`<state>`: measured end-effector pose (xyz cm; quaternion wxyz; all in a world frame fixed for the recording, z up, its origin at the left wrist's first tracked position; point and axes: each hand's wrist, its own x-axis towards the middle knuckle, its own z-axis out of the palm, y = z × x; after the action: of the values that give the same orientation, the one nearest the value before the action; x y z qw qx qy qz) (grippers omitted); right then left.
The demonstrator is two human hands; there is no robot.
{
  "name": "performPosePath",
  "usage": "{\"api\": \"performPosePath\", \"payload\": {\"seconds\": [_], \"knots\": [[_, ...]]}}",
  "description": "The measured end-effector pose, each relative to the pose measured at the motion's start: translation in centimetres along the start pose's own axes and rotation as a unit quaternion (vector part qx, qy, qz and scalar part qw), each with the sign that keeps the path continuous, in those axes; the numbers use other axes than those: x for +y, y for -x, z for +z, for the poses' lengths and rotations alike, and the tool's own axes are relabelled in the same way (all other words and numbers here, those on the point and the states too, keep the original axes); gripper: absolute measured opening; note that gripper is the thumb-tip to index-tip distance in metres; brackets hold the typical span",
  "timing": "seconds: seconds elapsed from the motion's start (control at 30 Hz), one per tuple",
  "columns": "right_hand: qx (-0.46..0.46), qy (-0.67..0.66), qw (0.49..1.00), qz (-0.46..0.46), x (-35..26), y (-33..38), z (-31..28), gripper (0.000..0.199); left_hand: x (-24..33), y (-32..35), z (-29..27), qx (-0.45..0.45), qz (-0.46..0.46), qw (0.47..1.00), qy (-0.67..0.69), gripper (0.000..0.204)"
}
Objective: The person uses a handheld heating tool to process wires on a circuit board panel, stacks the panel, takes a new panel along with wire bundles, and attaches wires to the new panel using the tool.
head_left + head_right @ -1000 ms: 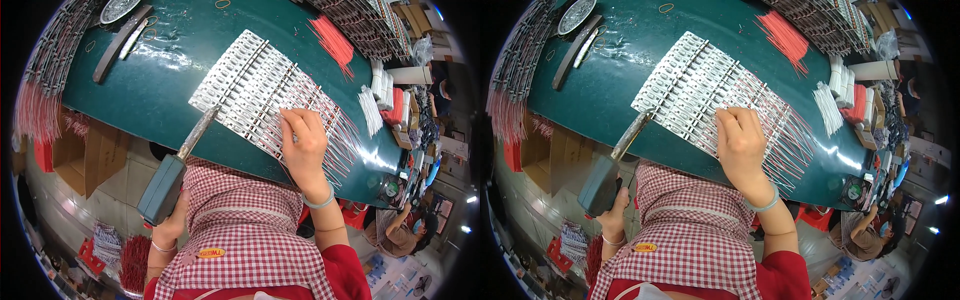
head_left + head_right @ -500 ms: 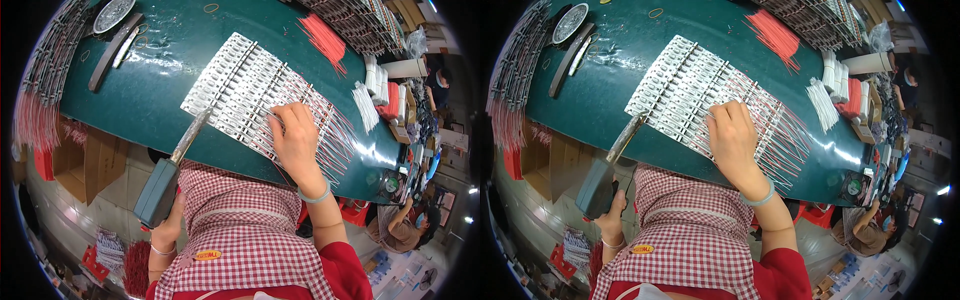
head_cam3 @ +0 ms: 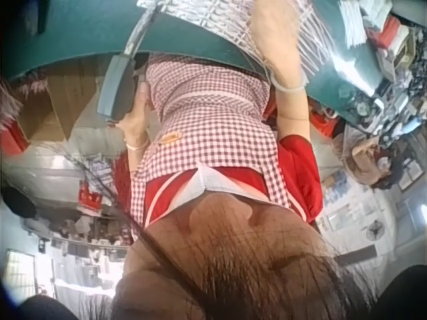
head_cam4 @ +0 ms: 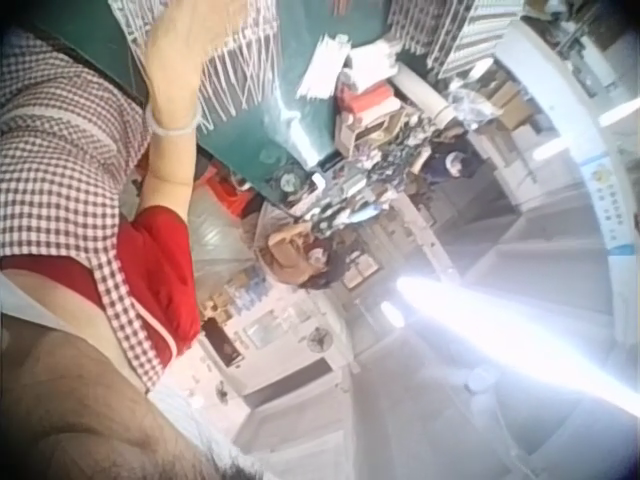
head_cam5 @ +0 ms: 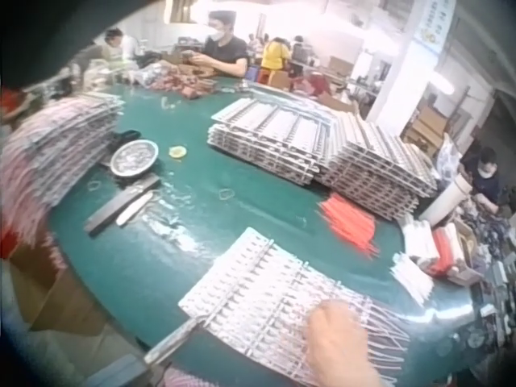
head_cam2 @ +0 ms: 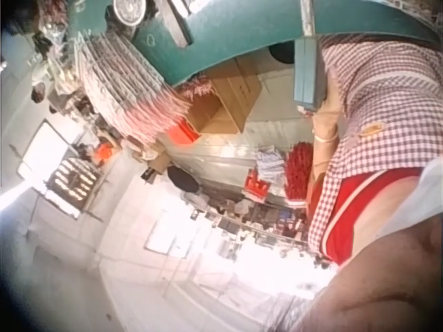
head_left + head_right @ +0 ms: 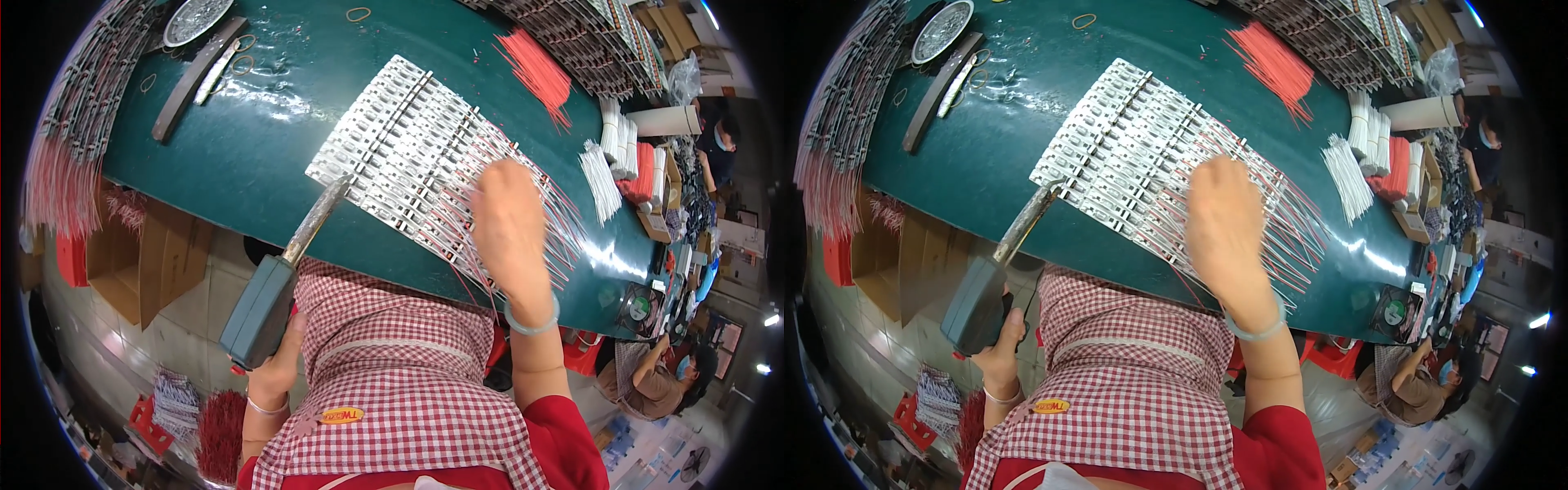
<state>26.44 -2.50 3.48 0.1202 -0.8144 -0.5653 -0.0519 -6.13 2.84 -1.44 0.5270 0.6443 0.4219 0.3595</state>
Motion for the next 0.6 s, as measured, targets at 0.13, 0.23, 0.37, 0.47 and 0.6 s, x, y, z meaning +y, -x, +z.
{"api": "performPosePath", "payload": {"seconds": [0.13,0.23,0.37,0.47,0.6], "knots": [[0.066,0.025,0.993,0.098,1.7,1.6,-3.7,0.013,1.4,-0.4,0.3,0.004,-0.039,0.998,0.041,0.037],[0.120,-0.081,0.981,0.126,-0.3,2.2,-3.9,0.012,1.4,-0.3,0.1,0.004,-0.072,0.996,0.049,0.031],[0.097,-0.301,0.947,0.050,-4.6,2.7,-0.3,0.013,1.7,-0.2,0.1,0.014,-0.085,0.995,0.052,0.030],[0.072,-0.343,0.934,0.068,-6.2,2.8,2.6,0.012,1.9,0.1,0.0,0.021,-0.081,0.996,0.033,0.028],[0.060,-0.339,0.937,0.059,-6.4,2.7,4.2,0.013,1.3,0.7,-0.3,0.019,-0.080,0.996,0.016,0.026]]}}
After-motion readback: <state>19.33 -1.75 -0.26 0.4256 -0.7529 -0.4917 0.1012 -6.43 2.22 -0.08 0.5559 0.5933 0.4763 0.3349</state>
